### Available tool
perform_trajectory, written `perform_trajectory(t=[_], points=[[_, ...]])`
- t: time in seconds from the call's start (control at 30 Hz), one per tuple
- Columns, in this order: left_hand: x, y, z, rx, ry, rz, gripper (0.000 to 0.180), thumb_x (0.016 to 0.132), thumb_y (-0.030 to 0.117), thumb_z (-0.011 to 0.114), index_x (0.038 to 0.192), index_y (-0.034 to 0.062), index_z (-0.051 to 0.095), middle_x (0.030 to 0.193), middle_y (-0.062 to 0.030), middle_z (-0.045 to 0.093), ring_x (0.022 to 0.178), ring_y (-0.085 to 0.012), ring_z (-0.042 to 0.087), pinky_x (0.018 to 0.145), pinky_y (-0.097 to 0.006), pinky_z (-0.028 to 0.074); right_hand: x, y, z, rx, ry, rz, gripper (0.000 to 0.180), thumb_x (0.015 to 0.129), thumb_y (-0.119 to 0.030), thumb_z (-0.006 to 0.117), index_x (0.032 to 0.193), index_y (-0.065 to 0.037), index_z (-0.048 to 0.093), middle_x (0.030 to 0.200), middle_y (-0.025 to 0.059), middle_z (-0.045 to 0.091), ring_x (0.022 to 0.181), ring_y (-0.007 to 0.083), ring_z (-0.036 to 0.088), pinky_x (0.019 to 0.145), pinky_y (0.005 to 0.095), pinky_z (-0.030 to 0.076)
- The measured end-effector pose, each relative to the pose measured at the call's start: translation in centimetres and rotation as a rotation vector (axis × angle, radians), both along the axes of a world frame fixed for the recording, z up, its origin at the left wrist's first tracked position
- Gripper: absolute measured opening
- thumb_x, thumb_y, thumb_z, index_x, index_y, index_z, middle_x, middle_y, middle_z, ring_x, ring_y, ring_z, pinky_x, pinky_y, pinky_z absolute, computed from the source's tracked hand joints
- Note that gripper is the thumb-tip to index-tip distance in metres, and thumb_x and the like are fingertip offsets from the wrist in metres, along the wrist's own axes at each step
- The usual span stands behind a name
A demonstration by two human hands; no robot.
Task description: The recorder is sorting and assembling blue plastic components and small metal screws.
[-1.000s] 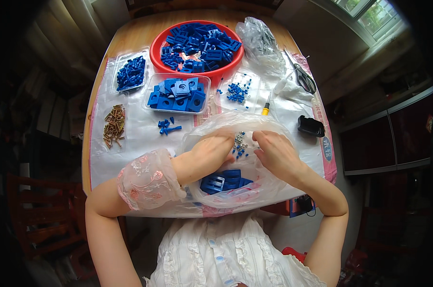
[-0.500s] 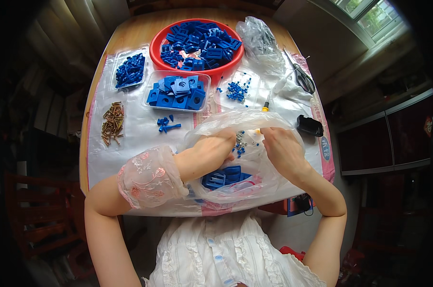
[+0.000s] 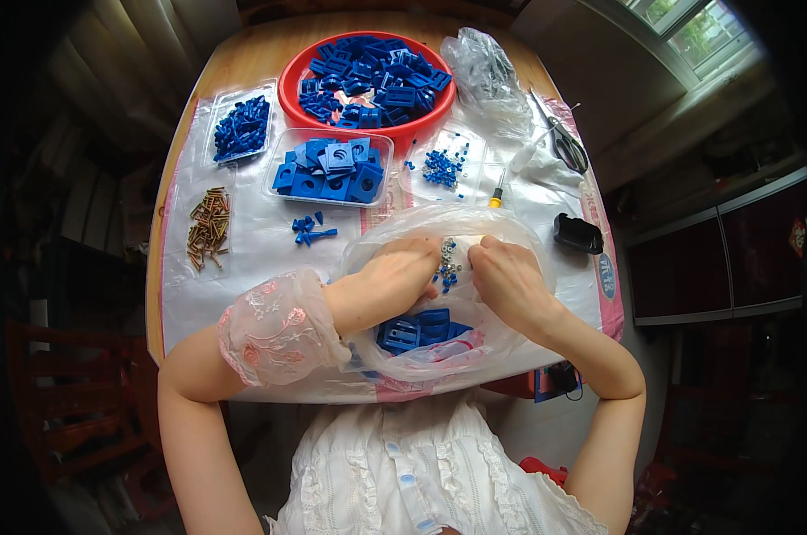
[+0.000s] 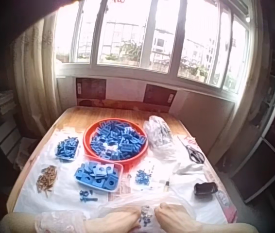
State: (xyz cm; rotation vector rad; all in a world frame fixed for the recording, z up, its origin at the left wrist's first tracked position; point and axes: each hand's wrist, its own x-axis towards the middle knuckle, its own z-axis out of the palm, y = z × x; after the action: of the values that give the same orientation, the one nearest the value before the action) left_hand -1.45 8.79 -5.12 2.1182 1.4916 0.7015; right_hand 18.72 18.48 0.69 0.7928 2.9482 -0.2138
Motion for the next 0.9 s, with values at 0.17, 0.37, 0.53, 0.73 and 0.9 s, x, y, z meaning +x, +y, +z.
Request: perform_trajectory(t=[0.17,0.37,0.53,0.73,0.9], points=[[0.0,0.1,-0.4,-0.027,-0.068,0.011,0.064,0.086,0.015,0.080,0.138,-0.0062,0.049,0.123,-0.0335,0.063,0.118,-0.0504,0.059,0.103,-0.050,0.046,-0.7,0.1,-1.2,-0.013,0.074,0.019,0.014,0.082,0.003,0.066,0.096,0.001,0.065,0.094,0.0211,0.069,0.090,0.0400,0.071,0.079,0.0468,0.056],[0.1,-0.1,-1.3,-0.035,-0.115,0.058,0.063,0.085,0.015,0.081,0.137,-0.0038,0.050,0.118,-0.0298,0.066,0.116,-0.0464,0.062,0.098,-0.049,0.049,0.3,1.2,-0.5,-0.052,0.106,0.100,0.013,0.087,-0.002,0.065,0.100,-0.002,0.069,0.097,0.0192,0.072,0.094,0.0388,0.070,0.083,0.0487,0.054],[0.3,-0.2,-1.0,-0.061,-0.088,0.069,0.055,0.087,0.018,0.080,0.128,-0.0044,0.054,0.111,-0.0284,0.067,0.110,-0.0466,0.064,0.094,-0.049,0.050,1.3,1.8,-0.4,-0.021,0.091,0.096,0.016,0.087,-0.003,0.066,0.102,-0.002,0.071,0.099,0.0179,0.073,0.098,0.0380,0.070,0.087,0.0487,0.053],[0.3,-0.4,-1.0,-0.017,-0.054,0.071,0.048,0.087,0.021,0.080,0.120,-0.0053,0.056,0.109,-0.0291,0.067,0.107,-0.0471,0.064,0.093,-0.049,0.051,1.1,1.2,0.6,-0.039,-0.015,0.066,0.013,0.087,-0.006,0.068,0.099,-0.001,0.071,0.100,0.0170,0.072,0.099,0.0376,0.070,0.087,0.0471,0.053],[0.2,-0.1,-0.6,-0.081,-0.050,0.054,0.049,0.087,0.019,0.079,0.123,-0.0050,0.056,0.116,-0.0298,0.066,0.112,-0.0470,0.062,0.096,-0.048,0.050,0.8,0.5,0.3,-0.059,-0.019,0.114,0.013,0.080,0.001,0.066,0.093,0.004,0.067,0.098,0.0232,0.068,0.093,0.0409,0.069,0.083,0.0483,0.054]])
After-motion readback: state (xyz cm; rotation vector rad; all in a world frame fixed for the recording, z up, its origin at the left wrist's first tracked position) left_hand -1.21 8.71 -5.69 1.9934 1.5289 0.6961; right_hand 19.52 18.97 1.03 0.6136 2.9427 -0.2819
